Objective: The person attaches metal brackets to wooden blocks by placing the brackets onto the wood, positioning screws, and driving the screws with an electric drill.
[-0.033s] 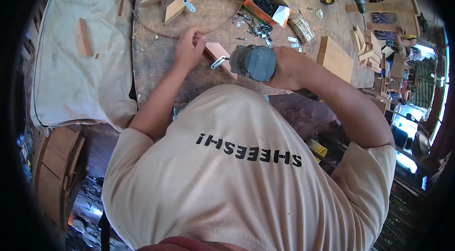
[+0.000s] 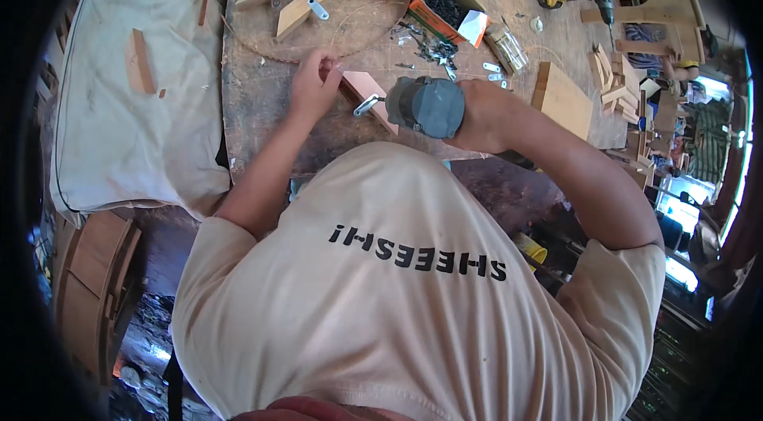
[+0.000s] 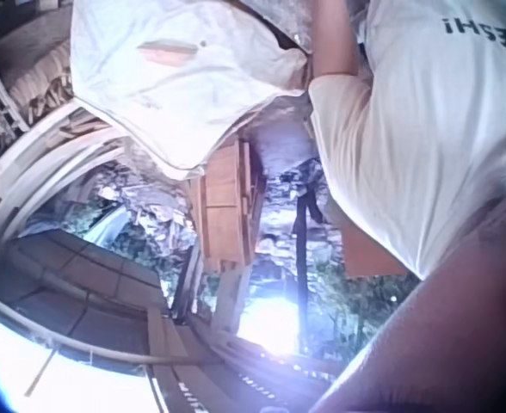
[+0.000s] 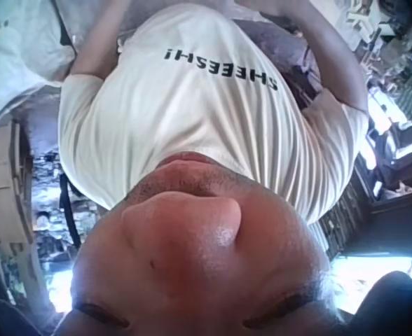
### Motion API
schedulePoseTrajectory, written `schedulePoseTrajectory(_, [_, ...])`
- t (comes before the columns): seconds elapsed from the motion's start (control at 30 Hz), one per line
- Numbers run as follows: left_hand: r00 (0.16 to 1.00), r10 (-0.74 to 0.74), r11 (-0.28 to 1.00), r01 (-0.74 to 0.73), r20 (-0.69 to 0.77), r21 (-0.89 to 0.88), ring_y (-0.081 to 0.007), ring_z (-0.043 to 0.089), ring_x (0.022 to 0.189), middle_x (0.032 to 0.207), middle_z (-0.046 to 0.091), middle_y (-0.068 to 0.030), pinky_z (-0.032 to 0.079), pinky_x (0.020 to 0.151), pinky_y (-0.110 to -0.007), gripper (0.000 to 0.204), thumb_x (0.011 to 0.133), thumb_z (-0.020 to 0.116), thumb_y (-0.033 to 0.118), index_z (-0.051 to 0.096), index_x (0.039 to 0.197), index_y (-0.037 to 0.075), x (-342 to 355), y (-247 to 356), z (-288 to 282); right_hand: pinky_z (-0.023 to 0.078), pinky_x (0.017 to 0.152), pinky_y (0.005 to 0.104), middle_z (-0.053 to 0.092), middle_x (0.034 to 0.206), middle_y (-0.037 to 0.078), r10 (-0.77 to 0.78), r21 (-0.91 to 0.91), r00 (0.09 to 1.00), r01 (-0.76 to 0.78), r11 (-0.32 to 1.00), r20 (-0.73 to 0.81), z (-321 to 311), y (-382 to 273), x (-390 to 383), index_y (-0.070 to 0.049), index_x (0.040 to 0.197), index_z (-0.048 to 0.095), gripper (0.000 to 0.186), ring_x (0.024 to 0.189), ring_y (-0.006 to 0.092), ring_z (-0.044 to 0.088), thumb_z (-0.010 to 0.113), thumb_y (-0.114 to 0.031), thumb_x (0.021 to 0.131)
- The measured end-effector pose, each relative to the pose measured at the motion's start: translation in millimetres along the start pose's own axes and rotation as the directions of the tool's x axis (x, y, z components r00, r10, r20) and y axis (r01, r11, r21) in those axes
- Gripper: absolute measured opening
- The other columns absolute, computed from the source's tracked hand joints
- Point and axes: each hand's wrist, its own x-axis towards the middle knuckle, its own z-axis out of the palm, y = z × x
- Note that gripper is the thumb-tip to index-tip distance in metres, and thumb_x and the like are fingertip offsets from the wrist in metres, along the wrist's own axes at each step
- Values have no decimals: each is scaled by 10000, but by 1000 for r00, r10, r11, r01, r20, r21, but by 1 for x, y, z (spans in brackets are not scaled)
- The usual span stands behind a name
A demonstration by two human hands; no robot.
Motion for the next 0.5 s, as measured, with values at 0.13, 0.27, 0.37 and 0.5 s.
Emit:
schedulePoseTrajectory(0.13, [983,-17,992,-7,182,128,-239,626,719,786,651,-103,484,674,-342,224,917,543,245,628,904,38,-29,-1,-12,517,761,415,663,854,181,-53,-15,998,53,998,23,-3,1,2,-47,925,627,320,845,364,634,698,-254,692])
schedulePoseTrajectory(0.27, [914,-131,991,111,383,74,-211,616,609,720,640,-106,488,595,-347,380,943,491,358,626,887,7,-44,5,-7,523,724,407,661,824,177,-41,-36,998,42,998,54,-9,-1,5,-44,890,628,284,811,353,640,695,-232,688])
schedulePoseTrajectory(0.37, [704,-375,887,462,603,11,-237,640,651,719,649,-119,478,605,-373,332,915,464,294,642,833,27,-46,8,-6,525,712,403,660,820,177,-35,-50,996,40,998,86,-14,-3,8,-41,882,625,277,804,347,642,697,-211,674])
schedulePoseTrajectory(0.5, [740,-285,903,421,610,-89,-135,574,545,675,621,-64,463,505,-283,291,935,454,233,613,844,7,-52,-8,10,520,698,360,643,783,140,-45,0,998,45,999,44,-8,6,9,-40,864,618,265,728,315,630,689,-123,623])
